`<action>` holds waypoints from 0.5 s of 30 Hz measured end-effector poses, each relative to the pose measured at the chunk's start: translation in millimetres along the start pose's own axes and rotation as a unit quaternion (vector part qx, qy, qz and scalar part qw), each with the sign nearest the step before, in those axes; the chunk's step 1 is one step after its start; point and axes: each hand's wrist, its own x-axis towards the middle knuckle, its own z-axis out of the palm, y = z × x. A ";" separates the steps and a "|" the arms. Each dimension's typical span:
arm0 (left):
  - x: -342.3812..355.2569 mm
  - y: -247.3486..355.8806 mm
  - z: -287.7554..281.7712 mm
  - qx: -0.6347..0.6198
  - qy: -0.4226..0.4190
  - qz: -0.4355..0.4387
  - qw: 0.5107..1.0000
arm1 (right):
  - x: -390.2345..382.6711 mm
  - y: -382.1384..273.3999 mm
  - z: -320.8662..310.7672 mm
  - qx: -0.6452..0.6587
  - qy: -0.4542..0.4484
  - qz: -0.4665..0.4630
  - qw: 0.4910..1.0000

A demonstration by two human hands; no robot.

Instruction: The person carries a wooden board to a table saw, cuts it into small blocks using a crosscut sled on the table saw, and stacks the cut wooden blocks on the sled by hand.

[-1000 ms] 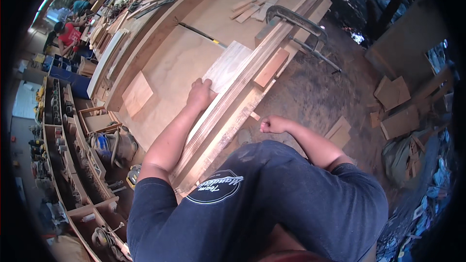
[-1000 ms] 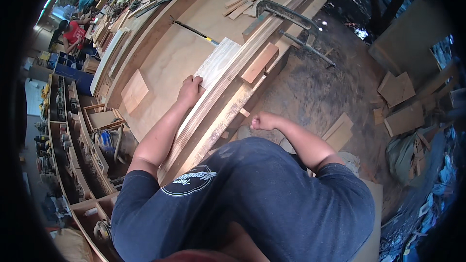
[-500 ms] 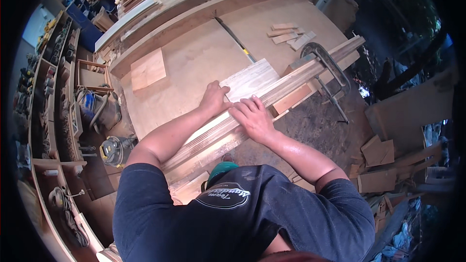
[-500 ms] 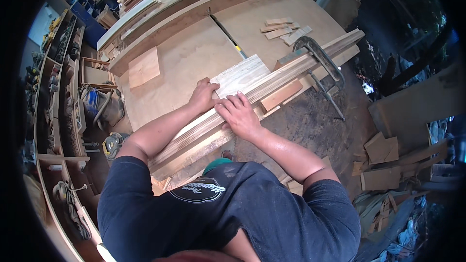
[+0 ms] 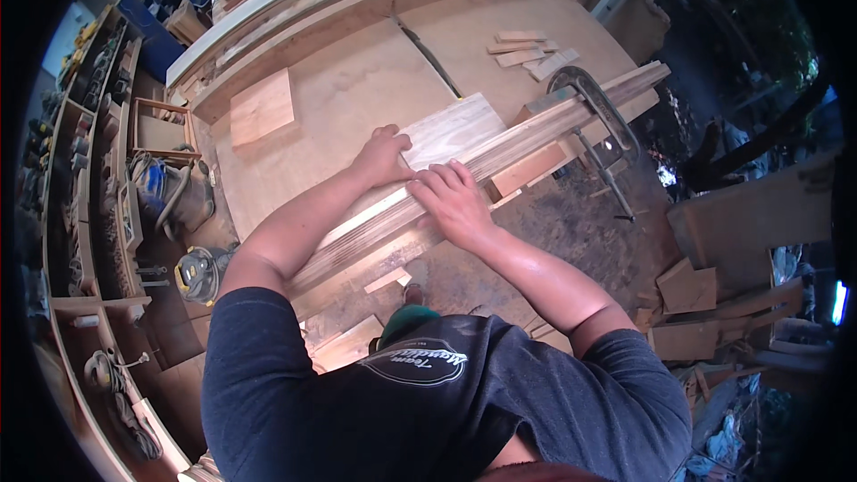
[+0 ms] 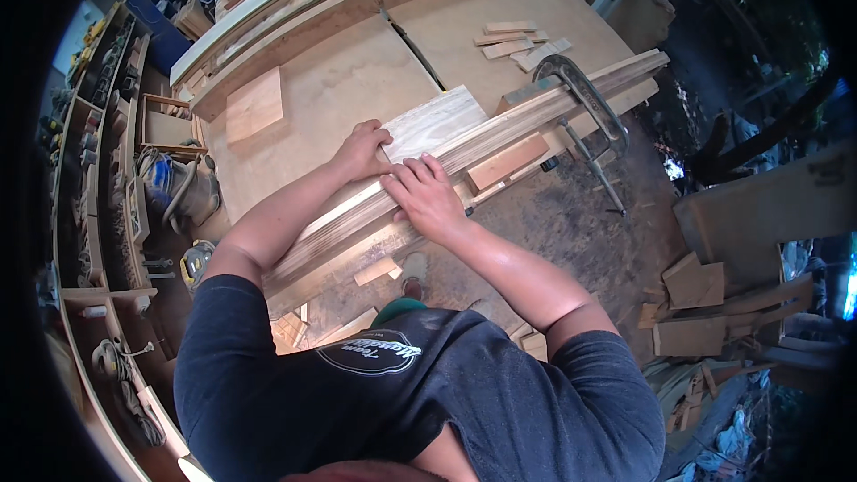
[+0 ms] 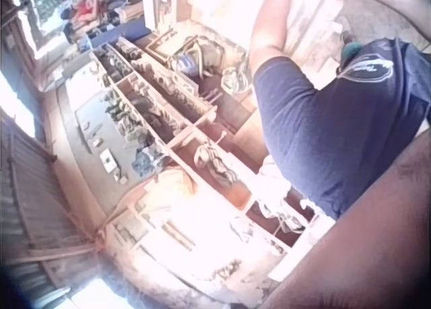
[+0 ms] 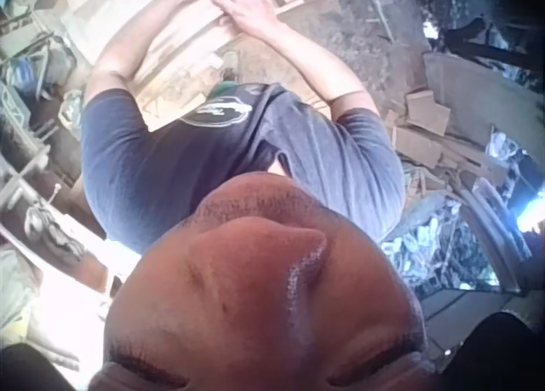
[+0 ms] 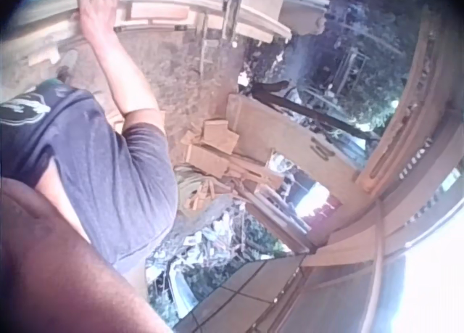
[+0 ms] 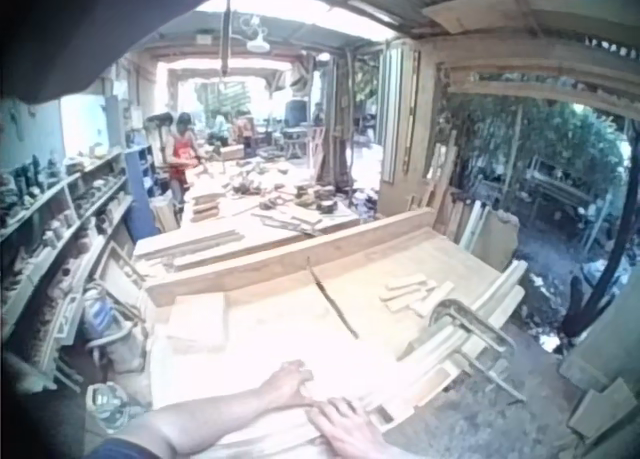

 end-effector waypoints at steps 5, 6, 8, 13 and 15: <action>2.1 -6.6 0.5 0.009 0.003 0.020 1.000 | -1.4 -0.5 8.1 -0.009 0.001 -0.006 1.000; 3.3 -7.5 1.4 0.009 0.005 0.023 1.000 | -1.5 -0.7 9.5 -0.012 -0.002 -0.005 1.000; 6.4 -12.0 5.0 0.021 0.024 0.034 0.999 | -0.9 -0.4 10.9 -0.013 0.003 -0.006 1.000; 14.6 -21.8 10.0 0.041 0.044 0.062 0.996 | -0.6 -2.1 13.0 -0.022 0.019 -0.009 1.000; 20.0 -22.0 8.6 0.054 0.042 0.077 0.995 | -2.8 -2.2 13.2 -0.024 0.032 -0.012 0.999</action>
